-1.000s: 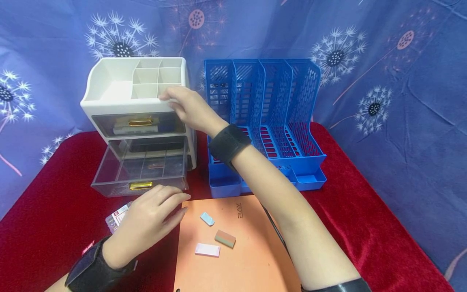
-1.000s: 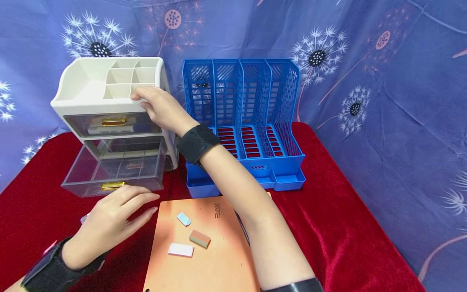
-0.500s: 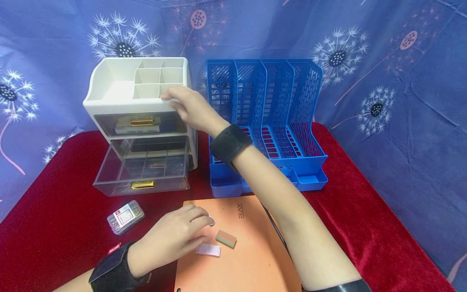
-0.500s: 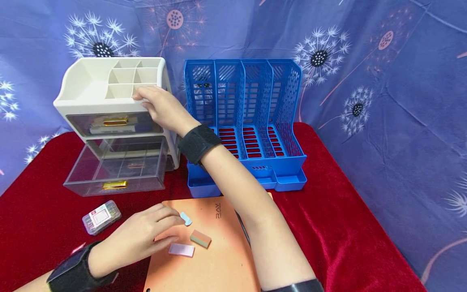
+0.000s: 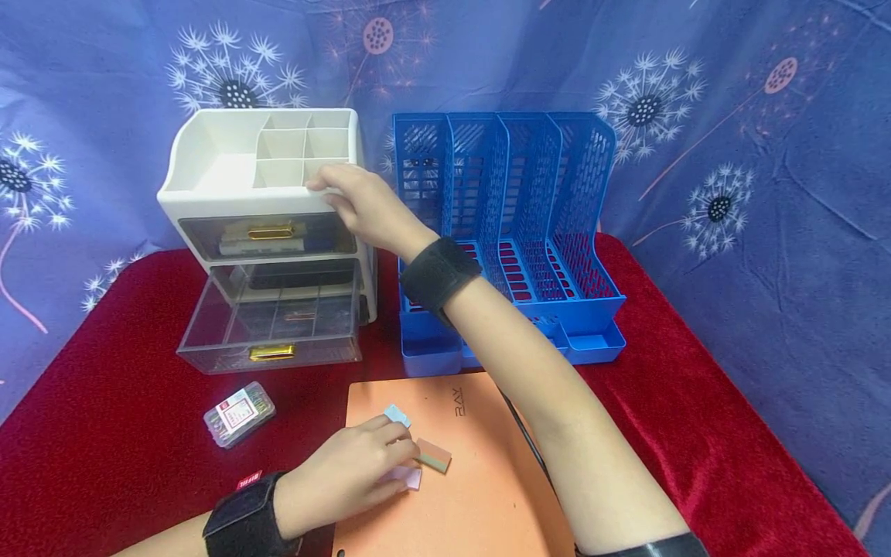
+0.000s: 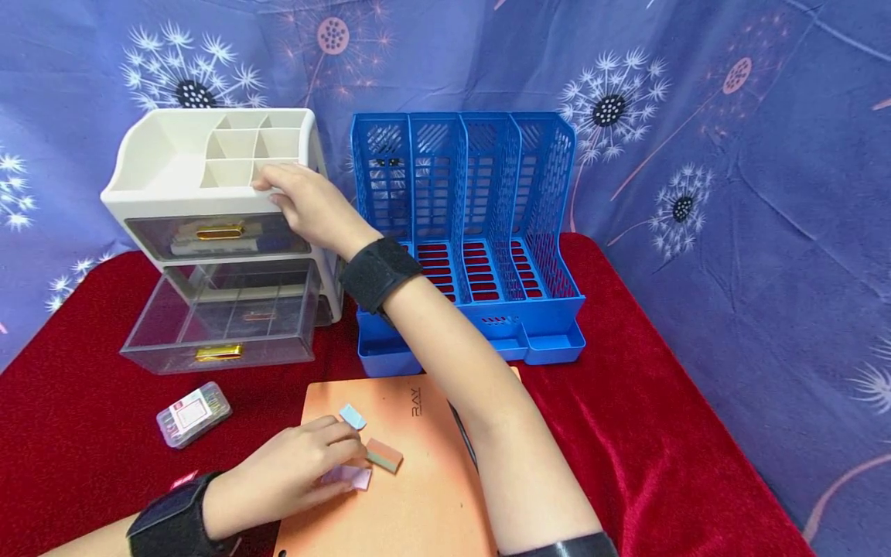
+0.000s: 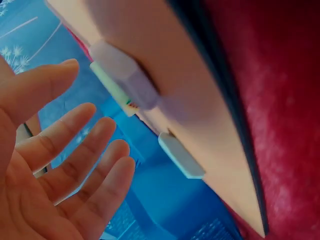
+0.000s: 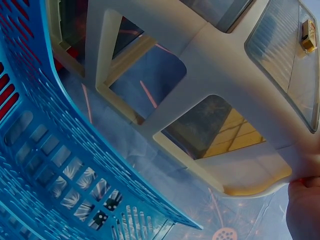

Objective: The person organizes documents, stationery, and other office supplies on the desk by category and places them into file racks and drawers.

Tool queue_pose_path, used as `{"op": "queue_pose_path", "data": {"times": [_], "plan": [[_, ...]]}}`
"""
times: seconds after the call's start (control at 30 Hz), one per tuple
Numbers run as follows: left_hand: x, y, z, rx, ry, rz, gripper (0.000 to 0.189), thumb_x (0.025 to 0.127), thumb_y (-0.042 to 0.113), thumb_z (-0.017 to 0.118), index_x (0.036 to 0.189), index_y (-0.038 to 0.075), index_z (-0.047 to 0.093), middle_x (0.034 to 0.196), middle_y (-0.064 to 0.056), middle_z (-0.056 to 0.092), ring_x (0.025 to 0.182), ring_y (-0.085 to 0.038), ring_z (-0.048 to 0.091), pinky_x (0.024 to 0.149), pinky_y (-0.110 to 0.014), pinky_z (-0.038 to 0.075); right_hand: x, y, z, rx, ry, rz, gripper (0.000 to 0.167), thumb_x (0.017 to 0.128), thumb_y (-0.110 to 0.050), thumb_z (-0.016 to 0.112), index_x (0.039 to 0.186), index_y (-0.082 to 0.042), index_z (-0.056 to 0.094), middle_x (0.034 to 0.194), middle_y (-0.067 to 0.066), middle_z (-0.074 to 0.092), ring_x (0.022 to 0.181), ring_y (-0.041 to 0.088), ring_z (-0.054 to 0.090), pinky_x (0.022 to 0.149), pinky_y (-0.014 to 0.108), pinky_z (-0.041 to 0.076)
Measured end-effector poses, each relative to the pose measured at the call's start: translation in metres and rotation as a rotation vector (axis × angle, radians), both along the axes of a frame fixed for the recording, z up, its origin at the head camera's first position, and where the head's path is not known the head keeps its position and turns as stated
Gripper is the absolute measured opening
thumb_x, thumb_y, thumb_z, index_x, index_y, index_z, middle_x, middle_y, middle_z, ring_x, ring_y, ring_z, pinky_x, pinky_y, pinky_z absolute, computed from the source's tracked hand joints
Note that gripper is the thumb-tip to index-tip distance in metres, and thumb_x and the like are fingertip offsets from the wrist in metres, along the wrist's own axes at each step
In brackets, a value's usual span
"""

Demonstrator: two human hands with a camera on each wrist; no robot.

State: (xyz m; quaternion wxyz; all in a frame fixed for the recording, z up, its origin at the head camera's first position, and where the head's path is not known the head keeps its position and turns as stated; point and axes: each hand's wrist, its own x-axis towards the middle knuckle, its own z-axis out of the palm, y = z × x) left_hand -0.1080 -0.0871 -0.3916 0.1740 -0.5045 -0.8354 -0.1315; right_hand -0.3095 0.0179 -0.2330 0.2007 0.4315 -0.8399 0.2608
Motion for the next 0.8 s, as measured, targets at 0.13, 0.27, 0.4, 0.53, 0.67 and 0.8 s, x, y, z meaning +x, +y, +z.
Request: {"op": "queue_pose_path", "data": {"times": [0.13, 0.27, 0.4, 0.53, 0.67, 0.8], "plan": [[-0.001, 0.001, -0.005, -0.012, 0.021, 0.002, 0.026, 0.069, 0.027, 0.082, 0.084, 0.02, 0.062, 0.082, 0.009, 0.057, 0.077, -0.006, 0.055, 0.063, -0.02, 0.048, 0.0, 0.0, 0.0, -0.004, 0.0, 0.005, 0.021, 0.093, -0.003, 0.053, 0.112, -0.003, 0.062, 0.119, 0.007, 0.063, 0.118, 0.017, 0.053, 0.102, 0.014, 0.032], [-0.001, 0.001, -0.008, -0.021, 0.014, 0.002, 0.023, 0.069, 0.023, 0.081, 0.083, 0.02, 0.062, 0.081, 0.009, 0.058, 0.076, -0.006, 0.056, 0.063, -0.02, 0.048, -0.001, 0.0, 0.0, -0.001, 0.0, 0.003, 0.021, 0.093, -0.003, 0.053, 0.113, -0.003, 0.062, 0.119, 0.007, 0.063, 0.119, 0.017, 0.053, 0.102, 0.014, 0.032], [-0.001, 0.001, -0.009, -0.013, -0.026, -0.014, 0.02, 0.071, 0.019, 0.079, 0.081, 0.021, 0.062, 0.078, 0.01, 0.057, 0.073, -0.004, 0.056, 0.063, -0.019, 0.046, -0.001, -0.001, 0.0, 0.0, -0.002, 0.002, 0.021, 0.094, -0.004, 0.053, 0.113, -0.003, 0.062, 0.119, 0.007, 0.063, 0.119, 0.017, 0.052, 0.102, 0.014, 0.032], [-0.001, 0.0, -0.01, 0.004, -0.065, -0.043, 0.017, 0.074, 0.017, 0.077, 0.079, 0.021, 0.062, 0.074, 0.011, 0.057, 0.069, -0.003, 0.055, 0.06, -0.016, 0.044, -0.001, -0.001, 0.001, 0.0, -0.002, 0.003, 0.021, 0.094, -0.003, 0.052, 0.113, -0.003, 0.062, 0.119, 0.007, 0.063, 0.119, 0.017, 0.052, 0.102, 0.014, 0.032], [0.0, 0.0, -0.011, 0.005, -0.085, -0.057, 0.015, 0.076, 0.018, 0.076, 0.079, 0.022, 0.061, 0.073, 0.011, 0.056, 0.068, -0.001, 0.054, 0.058, -0.015, 0.042, 0.0, -0.001, 0.001, 0.0, 0.003, 0.006, 0.021, 0.094, -0.003, 0.052, 0.112, -0.003, 0.062, 0.119, 0.007, 0.063, 0.118, 0.017, 0.053, 0.102, 0.014, 0.032], [0.0, 0.0, -0.012, -0.012, -0.091, -0.058, 0.015, 0.076, 0.018, 0.076, 0.079, 0.022, 0.061, 0.073, 0.011, 0.055, 0.067, -0.001, 0.052, 0.057, -0.015, 0.041, 0.0, 0.0, 0.0, -0.007, 0.007, 0.011, 0.02, 0.093, -0.003, 0.052, 0.111, -0.002, 0.062, 0.118, 0.008, 0.063, 0.117, 0.017, 0.053, 0.102, 0.014, 0.031]]}}
